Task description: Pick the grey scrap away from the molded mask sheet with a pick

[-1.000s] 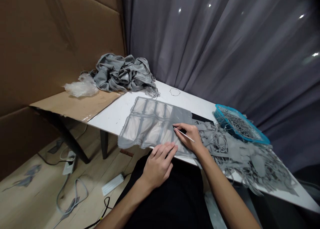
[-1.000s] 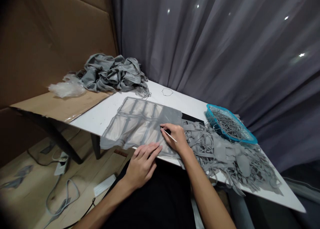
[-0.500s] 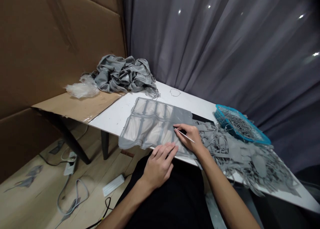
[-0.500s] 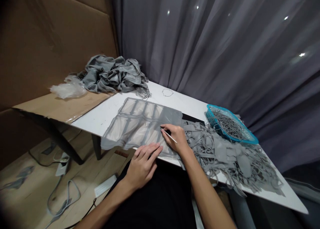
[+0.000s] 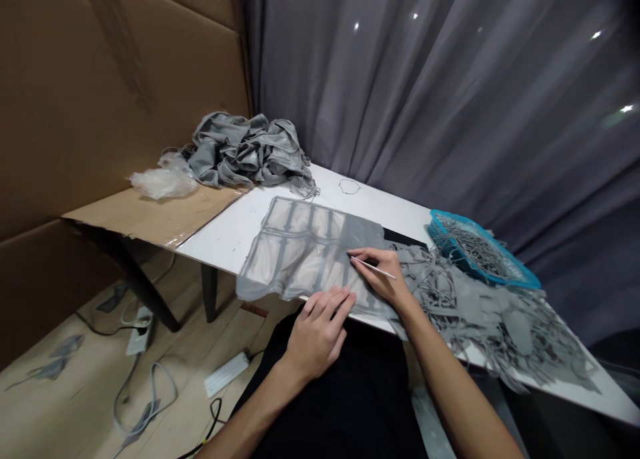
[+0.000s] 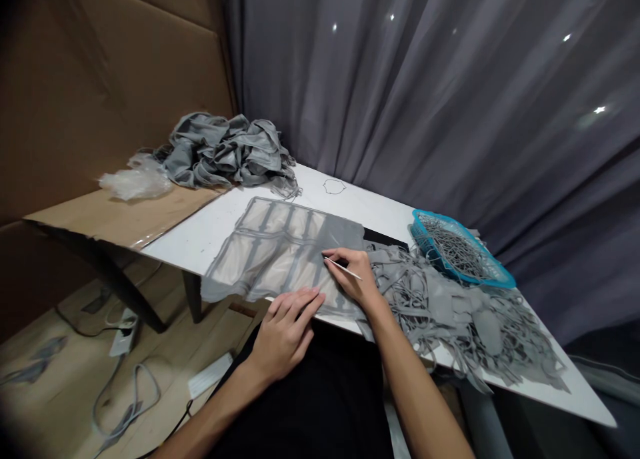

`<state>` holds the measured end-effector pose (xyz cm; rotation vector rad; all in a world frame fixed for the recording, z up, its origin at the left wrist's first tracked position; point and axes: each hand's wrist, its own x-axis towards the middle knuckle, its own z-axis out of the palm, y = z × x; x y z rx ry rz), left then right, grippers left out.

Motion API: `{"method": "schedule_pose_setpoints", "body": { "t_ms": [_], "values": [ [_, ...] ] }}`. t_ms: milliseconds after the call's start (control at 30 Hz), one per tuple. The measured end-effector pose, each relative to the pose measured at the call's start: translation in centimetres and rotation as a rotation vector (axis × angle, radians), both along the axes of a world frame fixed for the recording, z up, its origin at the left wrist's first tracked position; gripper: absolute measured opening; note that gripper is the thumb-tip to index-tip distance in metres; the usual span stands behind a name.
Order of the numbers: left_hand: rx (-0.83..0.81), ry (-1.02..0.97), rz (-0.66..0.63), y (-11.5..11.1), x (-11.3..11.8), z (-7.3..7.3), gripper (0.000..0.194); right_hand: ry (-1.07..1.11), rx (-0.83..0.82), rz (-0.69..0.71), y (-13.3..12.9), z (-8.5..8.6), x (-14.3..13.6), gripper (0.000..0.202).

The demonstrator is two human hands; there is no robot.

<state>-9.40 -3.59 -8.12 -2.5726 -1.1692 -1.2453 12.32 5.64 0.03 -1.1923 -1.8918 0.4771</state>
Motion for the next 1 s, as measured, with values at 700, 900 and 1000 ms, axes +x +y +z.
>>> {"method": "schedule_pose_setpoints", "body": {
  "t_ms": [700, 900, 1000],
  "values": [
    [-0.009, 0.036, 0.021, -0.10, 0.00, 0.08, 0.063, -0.040, 0.037, 0.002, 0.47, 0.13, -0.18, 0.022],
    [-0.010, 0.006, 0.005, -0.10, 0.02, 0.13, 0.060, -0.058, 0.063, 0.003, 0.49, 0.17, -0.19, 0.023],
    [-0.013, 0.002, 0.004, -0.09, 0.04, 0.17, 0.060, -0.036, 0.045, 0.027, 0.50, 0.26, -0.12, 0.022]
  ]
}}
